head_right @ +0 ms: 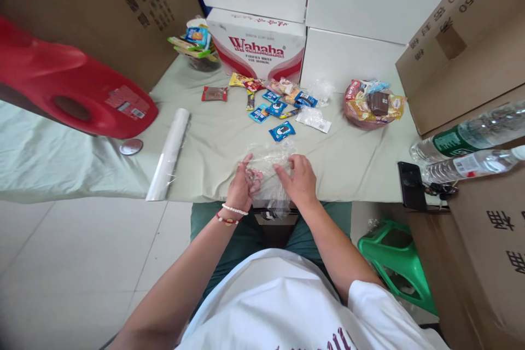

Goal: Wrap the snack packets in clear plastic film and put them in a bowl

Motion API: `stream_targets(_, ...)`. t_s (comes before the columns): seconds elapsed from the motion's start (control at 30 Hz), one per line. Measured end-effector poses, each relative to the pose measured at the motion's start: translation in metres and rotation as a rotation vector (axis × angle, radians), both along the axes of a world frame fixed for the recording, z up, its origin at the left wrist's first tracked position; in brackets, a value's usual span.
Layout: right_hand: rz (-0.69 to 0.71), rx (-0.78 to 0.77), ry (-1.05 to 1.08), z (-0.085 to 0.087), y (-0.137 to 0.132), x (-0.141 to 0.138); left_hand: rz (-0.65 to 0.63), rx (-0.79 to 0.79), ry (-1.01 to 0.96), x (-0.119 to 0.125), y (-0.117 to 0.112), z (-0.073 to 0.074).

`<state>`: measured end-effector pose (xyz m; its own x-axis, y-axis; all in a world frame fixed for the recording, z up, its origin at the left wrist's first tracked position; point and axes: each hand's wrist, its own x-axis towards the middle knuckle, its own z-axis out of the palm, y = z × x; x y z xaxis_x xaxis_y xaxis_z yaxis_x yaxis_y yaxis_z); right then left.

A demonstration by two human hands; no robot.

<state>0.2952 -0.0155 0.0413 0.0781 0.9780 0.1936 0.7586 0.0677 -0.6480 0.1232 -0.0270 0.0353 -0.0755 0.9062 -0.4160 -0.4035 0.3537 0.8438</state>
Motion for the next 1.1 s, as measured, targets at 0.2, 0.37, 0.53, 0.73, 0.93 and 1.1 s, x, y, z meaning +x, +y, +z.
stream_targets(0.2,0.118,-0.293,-0.178,-0.018,0.03,-0.012,0.069,0.074,0.723,-0.017,0.05,-0.017)
stream_targets(0.37,0.094,-0.325,0.191,-0.03,0.051,-0.011,0.225,0.031,0.962,-0.045,0.078,-0.018)
stream_targets(0.53,0.106,-0.366,0.231,-0.028,0.061,-0.018,0.309,0.471,1.46,-0.047,0.066,-0.03)
stream_targets(0.73,0.179,-0.37,-0.042,-0.015,0.065,-0.021,-0.283,0.891,1.527,-0.061,0.065,-0.04)
stream_targets(0.93,0.183,-0.352,-0.268,-0.011,0.059,-0.031,-0.283,0.581,1.29,-0.055,0.069,-0.03)
stream_targets(1.1,0.179,-0.352,-0.353,-0.011,0.057,-0.048,-0.274,0.415,1.011,-0.026,0.076,-0.016)
